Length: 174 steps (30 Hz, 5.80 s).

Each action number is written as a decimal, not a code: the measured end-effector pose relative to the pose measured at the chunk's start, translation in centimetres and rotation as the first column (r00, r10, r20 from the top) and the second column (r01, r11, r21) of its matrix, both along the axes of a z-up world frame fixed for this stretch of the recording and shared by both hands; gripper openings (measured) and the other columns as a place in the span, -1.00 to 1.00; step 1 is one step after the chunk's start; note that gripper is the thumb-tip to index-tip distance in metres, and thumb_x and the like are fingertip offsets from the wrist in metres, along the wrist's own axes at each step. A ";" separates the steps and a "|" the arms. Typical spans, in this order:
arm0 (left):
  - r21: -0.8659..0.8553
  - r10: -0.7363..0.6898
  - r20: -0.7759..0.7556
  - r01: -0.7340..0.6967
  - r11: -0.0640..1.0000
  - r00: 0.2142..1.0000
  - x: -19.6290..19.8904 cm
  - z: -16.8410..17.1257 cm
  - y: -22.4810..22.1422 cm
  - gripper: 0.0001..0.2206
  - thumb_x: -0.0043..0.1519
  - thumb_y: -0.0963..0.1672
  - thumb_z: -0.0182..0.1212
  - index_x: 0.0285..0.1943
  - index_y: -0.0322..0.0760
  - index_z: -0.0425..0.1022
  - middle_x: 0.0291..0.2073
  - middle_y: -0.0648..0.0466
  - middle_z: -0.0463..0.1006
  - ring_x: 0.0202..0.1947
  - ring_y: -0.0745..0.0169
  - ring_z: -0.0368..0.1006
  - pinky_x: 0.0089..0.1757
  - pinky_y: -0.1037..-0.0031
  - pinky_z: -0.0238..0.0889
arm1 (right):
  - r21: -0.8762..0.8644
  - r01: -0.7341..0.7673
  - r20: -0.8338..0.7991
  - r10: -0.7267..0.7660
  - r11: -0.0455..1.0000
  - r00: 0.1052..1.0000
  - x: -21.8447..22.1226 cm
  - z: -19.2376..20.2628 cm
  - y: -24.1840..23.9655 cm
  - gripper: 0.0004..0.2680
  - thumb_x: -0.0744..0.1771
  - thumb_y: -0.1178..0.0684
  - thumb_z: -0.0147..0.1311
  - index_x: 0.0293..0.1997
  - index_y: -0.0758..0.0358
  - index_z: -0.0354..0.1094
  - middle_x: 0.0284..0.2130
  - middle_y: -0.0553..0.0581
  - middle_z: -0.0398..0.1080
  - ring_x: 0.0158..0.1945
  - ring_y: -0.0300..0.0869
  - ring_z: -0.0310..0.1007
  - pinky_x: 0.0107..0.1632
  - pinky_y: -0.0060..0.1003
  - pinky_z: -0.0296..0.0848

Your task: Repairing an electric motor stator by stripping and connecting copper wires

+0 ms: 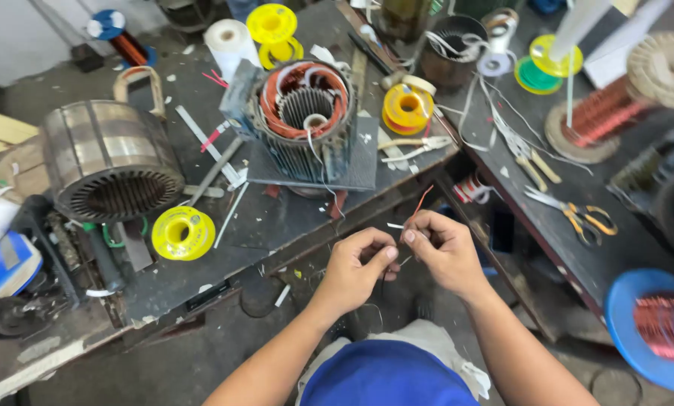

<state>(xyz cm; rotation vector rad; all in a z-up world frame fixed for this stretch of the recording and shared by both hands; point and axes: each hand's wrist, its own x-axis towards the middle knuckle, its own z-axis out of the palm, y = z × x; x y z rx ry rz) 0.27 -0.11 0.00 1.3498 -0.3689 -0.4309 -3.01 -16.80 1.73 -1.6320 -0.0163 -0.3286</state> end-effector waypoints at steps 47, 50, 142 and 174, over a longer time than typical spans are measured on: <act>-0.035 0.101 0.280 -0.095 0.995 0.955 6.5 3.8 -4.1 -0.87 0.35 -0.19 0.04 -0.22 -0.42 0.43 -0.72 -0.01 0.40 -0.72 0.22 0.45 -0.60 0.53 0.37 | 0.240 -0.215 0.095 0.198 0.947 0.976 9.4 -1.4 -6.3 -0.93 0.23 0.27 0.26 -0.32 0.49 0.51 -0.73 0.17 0.30 -0.68 -0.30 0.27 -0.61 -0.42 0.33; -0.047 0.104 0.287 -0.094 0.994 0.952 6.5 3.9 -4.3 -0.87 0.35 -0.19 0.04 -0.22 -0.42 0.43 -0.71 -0.01 0.40 -0.71 0.21 0.46 -0.60 0.53 0.36 | 0.202 -0.230 0.106 0.212 0.952 0.971 9.4 -0.5 -6.2 -0.93 0.22 0.28 0.27 -0.34 0.49 0.51 -0.76 0.18 0.30 -0.69 -0.30 0.28 -0.62 -0.43 0.33; -0.092 -0.042 0.071 0.049 0.995 0.997 6.9 2.0 -5.5 -0.88 0.37 -0.20 0.00 -0.17 -0.43 0.40 -0.67 0.01 0.34 -0.74 0.45 0.16 -0.65 0.68 0.09 | 0.553 -0.163 0.198 0.061 0.817 0.978 9.2 -4.7 -5.7 -0.92 0.22 0.35 0.21 -0.32 0.58 0.41 -0.48 0.42 0.40 -0.42 -0.05 0.49 -0.34 -0.19 0.55; 0.184 0.016 0.362 -0.089 0.979 0.932 7.7 3.8 -4.7 -0.87 0.34 -0.16 0.07 -0.24 -0.30 0.45 -0.66 0.01 0.42 -0.60 0.23 0.30 -0.48 0.48 0.24 | 0.544 -0.086 0.028 0.085 0.835 0.996 8.7 -2.4 -5.9 -0.88 0.21 0.33 0.25 -0.27 0.57 0.44 -0.46 0.35 0.46 -0.42 -0.11 0.55 -0.34 -0.23 0.59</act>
